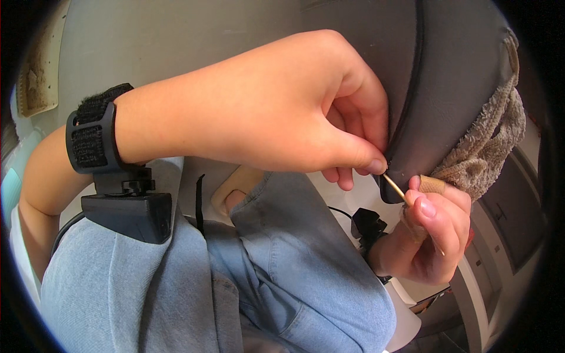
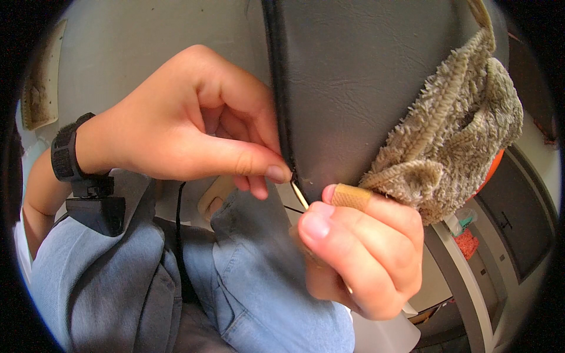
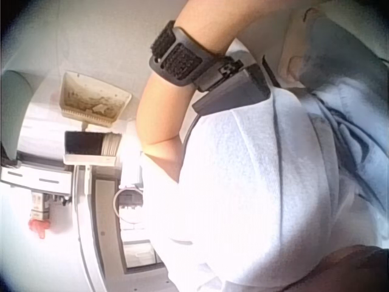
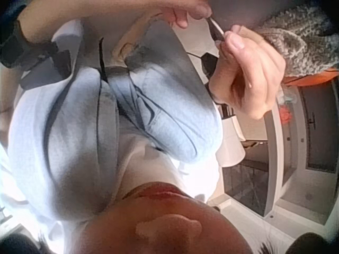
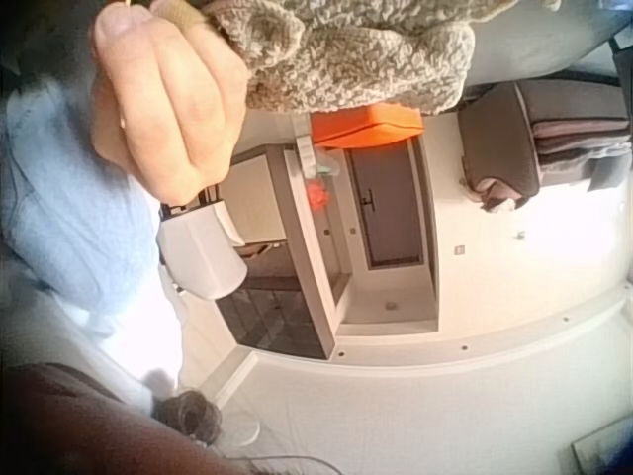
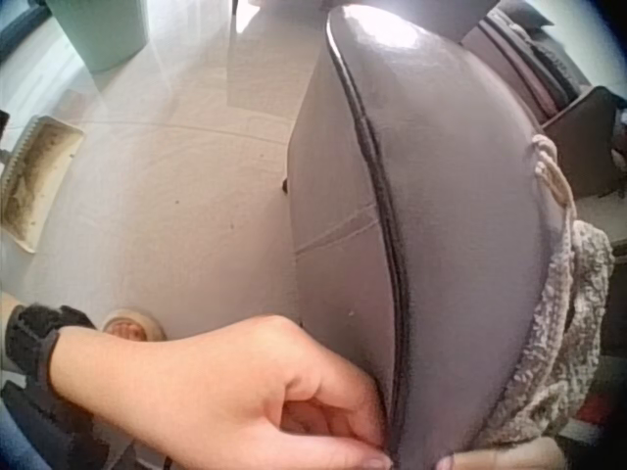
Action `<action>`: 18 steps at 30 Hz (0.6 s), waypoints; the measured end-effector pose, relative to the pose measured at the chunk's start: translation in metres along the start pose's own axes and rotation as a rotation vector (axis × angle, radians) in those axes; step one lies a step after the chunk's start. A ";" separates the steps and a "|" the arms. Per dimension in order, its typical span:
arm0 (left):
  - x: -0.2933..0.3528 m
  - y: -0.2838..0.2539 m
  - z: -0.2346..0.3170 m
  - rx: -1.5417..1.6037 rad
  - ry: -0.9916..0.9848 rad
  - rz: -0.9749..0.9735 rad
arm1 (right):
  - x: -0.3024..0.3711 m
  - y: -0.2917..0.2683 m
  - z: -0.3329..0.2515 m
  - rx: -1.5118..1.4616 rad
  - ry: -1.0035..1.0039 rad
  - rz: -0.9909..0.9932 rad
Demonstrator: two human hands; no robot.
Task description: Cleaning dirt from the seams of a padded stool using a toothpick and a cloth.
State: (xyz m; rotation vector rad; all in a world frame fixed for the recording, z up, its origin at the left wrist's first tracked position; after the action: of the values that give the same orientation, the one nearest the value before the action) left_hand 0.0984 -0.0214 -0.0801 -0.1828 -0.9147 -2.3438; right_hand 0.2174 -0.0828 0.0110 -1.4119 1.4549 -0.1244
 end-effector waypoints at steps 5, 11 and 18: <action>0.001 0.000 0.000 0.000 -0.001 0.009 | 0.001 0.000 0.000 -0.003 -0.003 0.005; 0.001 -0.003 -0.002 -0.021 0.016 0.000 | 0.002 0.004 0.000 0.005 0.011 0.015; 0.001 -0.003 -0.002 0.011 0.020 -0.012 | -0.002 0.003 -0.001 -0.005 0.030 -0.020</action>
State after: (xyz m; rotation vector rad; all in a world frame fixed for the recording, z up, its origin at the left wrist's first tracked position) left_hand 0.0961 -0.0210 -0.0833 -0.1496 -0.9206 -2.3469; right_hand 0.2144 -0.0813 0.0107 -1.4346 1.4668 -0.1545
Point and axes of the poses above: each hand's wrist, its own x-axis away from the middle knuckle, its own y-axis out of the palm, z = x × y, the point moved 4 cm from there along -x, towards the middle knuckle, and after that the axes turned 10 degrees about z, right-handed, at the moved point
